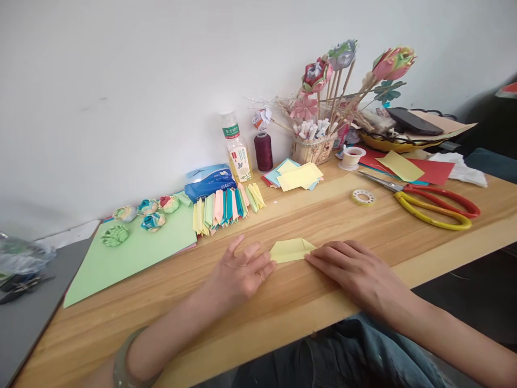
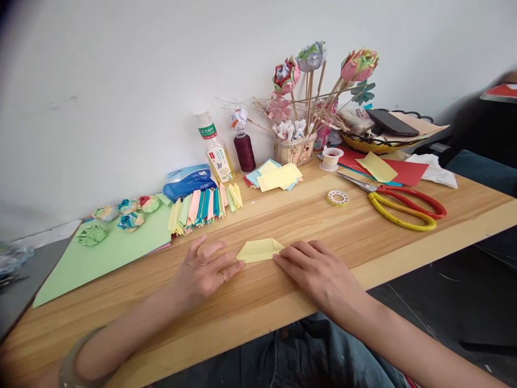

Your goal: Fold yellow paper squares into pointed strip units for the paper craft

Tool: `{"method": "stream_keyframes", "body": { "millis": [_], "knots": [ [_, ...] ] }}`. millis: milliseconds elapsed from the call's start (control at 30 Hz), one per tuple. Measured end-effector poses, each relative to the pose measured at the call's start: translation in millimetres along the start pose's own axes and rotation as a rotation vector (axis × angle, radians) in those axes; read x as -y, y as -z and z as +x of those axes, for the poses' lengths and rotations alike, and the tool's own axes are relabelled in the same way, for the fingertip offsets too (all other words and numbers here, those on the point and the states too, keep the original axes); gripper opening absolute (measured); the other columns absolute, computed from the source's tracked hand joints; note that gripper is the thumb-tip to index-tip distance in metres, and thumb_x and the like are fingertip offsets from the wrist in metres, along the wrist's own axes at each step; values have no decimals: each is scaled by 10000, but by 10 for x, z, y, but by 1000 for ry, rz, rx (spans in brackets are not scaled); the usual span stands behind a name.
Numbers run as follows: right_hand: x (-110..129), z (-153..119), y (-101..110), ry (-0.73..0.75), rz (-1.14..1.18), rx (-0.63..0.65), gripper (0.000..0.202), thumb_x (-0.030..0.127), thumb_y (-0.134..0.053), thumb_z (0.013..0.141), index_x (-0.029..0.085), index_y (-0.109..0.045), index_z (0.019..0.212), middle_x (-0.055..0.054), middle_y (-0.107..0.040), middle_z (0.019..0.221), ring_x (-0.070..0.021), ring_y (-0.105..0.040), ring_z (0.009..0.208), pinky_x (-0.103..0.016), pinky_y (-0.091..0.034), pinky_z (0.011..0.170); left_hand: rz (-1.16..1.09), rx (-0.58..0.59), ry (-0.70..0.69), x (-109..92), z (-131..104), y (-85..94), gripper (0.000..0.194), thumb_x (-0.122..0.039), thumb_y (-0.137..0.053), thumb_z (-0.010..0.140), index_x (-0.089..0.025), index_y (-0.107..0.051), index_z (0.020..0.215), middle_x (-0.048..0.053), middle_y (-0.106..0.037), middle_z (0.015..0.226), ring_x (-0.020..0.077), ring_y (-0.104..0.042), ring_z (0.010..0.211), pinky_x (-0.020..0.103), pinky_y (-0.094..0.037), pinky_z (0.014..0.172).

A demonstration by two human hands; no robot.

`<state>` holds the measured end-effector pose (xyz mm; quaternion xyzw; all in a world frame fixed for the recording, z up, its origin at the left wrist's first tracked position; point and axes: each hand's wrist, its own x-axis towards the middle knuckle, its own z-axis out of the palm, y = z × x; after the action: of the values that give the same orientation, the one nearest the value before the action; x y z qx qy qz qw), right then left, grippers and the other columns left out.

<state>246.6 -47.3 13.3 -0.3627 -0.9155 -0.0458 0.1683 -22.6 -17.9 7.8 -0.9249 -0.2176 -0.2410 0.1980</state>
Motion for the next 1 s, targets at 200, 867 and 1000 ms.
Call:
{"method": "stream_keyframes", "body": {
  "millis": [200, 867, 1000],
  "knots": [
    [-60, -29, -3, 49, 58, -26, 333, 125, -327, 916, 154, -546, 1167, -123, -619, 1101, -252, -529, 1032, -407, -443, 811, 43, 0, 30, 8, 30, -13, 131, -175, -525, 908, -219, -648, 904, -29, -657, 868, 162, -475, 1014, 370, -200, 1046],
    [-161, 521, -46, 66, 317, 8, 269, 141, -430, 896, 163, -604, 1100, -100, -639, 1088, -210, -577, 1002, -372, -501, 832, -502, 106, 372, 7, 173, -27, 138, -181, -565, 883, -233, -690, 856, -34, -688, 858, 170, -514, 941, 349, -368, 862],
    [-146, 539, -57, 162, 241, 3, 287, 168, -415, 918, 125, -588, 1143, -115, -664, 1018, -210, -607, 932, -366, -521, 778, -538, 103, 360, 49, 145, -43, 145, -149, -561, 876, -217, -680, 827, -28, -690, 849, 184, -511, 965, 348, -379, 868]
  ]
}}
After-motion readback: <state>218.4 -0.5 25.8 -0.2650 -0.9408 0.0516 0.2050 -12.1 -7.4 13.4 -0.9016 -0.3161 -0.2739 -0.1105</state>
